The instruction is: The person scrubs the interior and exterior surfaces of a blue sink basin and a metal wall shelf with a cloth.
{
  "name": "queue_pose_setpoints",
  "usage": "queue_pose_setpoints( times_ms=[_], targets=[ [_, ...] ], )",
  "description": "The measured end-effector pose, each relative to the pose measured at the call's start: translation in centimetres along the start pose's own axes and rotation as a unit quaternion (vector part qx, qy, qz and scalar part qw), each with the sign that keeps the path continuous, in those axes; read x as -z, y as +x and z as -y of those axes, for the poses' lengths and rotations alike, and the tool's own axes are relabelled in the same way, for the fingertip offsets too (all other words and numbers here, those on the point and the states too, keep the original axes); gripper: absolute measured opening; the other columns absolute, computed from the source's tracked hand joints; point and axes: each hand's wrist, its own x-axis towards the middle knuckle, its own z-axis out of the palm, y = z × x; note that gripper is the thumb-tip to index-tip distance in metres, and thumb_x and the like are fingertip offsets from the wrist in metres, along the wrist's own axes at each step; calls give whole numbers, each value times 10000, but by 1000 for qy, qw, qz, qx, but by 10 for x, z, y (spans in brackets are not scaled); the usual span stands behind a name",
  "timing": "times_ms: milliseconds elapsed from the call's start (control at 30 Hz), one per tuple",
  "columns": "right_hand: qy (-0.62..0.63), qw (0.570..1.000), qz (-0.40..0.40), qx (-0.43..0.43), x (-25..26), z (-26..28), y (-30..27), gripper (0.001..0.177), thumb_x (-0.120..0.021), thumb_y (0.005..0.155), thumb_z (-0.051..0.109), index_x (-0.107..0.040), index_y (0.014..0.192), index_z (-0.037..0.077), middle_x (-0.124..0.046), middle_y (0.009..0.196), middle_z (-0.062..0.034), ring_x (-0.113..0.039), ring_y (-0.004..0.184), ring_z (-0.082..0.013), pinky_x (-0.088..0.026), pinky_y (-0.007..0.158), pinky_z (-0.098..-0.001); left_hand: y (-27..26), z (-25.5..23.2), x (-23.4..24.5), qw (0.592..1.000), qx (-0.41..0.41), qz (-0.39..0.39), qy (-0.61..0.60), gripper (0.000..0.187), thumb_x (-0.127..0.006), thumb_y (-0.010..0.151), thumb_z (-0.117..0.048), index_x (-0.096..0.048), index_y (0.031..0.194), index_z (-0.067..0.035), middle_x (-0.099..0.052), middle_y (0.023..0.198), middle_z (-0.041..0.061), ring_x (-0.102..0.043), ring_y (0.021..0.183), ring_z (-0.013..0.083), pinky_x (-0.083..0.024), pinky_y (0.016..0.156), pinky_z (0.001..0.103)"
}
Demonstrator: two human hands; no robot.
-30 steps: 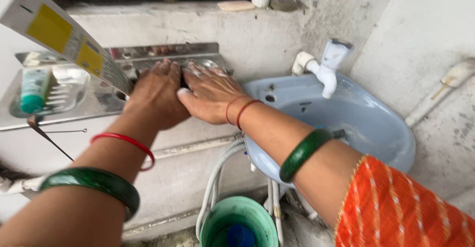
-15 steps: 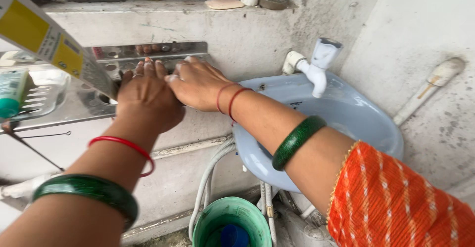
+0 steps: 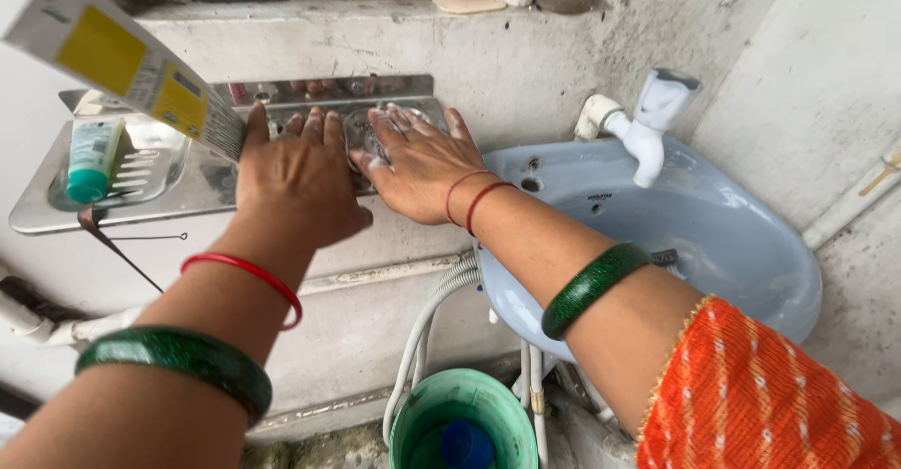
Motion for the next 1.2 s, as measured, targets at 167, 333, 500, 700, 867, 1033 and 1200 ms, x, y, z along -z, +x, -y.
queue_pose_setpoints(
  times_ms=[167,333,500,700,867,1033,1200],
  targets=[
    [28,996,-12,82,-7,-3,-7,648,-216,997,458,-330,1568,174,-260,1675,-55,-210,1545,-209,-16,1247,-533,6,2,-4,999,10,24,18,800,-456,983,-519,-215,1621,-101,-384,1606,90,-624,1237,225,-228,1240,472],
    [43,994,77,60,20,-20,-38,680,-147,965,501,-338,1580,281,-295,1634,56,-194,1536,-134,85,1231,-581,0,-1,2,999,25,26,10,874,-532,928,-534,-255,1589,-34,-431,1569,113,-514,1362,219,-463,1070,405],
    [0,997,80,14,29,5,-12,649,-177,1010,505,-296,1585,229,-288,1647,11,-263,1521,-191,24,1240,-620,-1,-4,7,998,35,45,-24,910,-555,894,-562,-178,1577,-93,-255,1627,71,-339,1452,227,-437,1096,396],
    [126,990,-62,3,20,4,-12,593,-607,886,152,-452,1459,144,-665,1273,-199,-658,1153,-361,-510,1012,-472,7,-5,5,994,51,89,-40,793,-511,943,-307,-139,1606,-81,-182,1669,86,-281,1489,244,-466,1091,401],
    [-10,981,-185,59,23,4,-12,157,-707,762,61,-801,878,109,-768,904,-141,-696,999,-359,-557,912,-468,10,-6,0,995,52,79,-31,741,-463,961,-255,-145,1604,-69,-184,1669,83,-281,1491,239,-467,1091,401],
    [58,984,-153,65,28,8,-3,131,-722,708,43,-817,769,111,-729,814,-191,-722,813,-365,-583,787,-444,8,-6,2,996,44,71,-23,746,-458,962,-282,-158,1609,-65,-214,1666,99,-304,1491,239,-470,1101,386],
    [-29,993,-116,-3,21,-6,19,200,-646,822,-20,-798,867,101,-763,814,-157,-764,781,-296,-642,714,-414,6,-6,11,990,46,132,-10,787,-479,951,-249,-96,1618,-80,-168,1671,105,-298,1483,251,-503,1065,406]
  ],
)
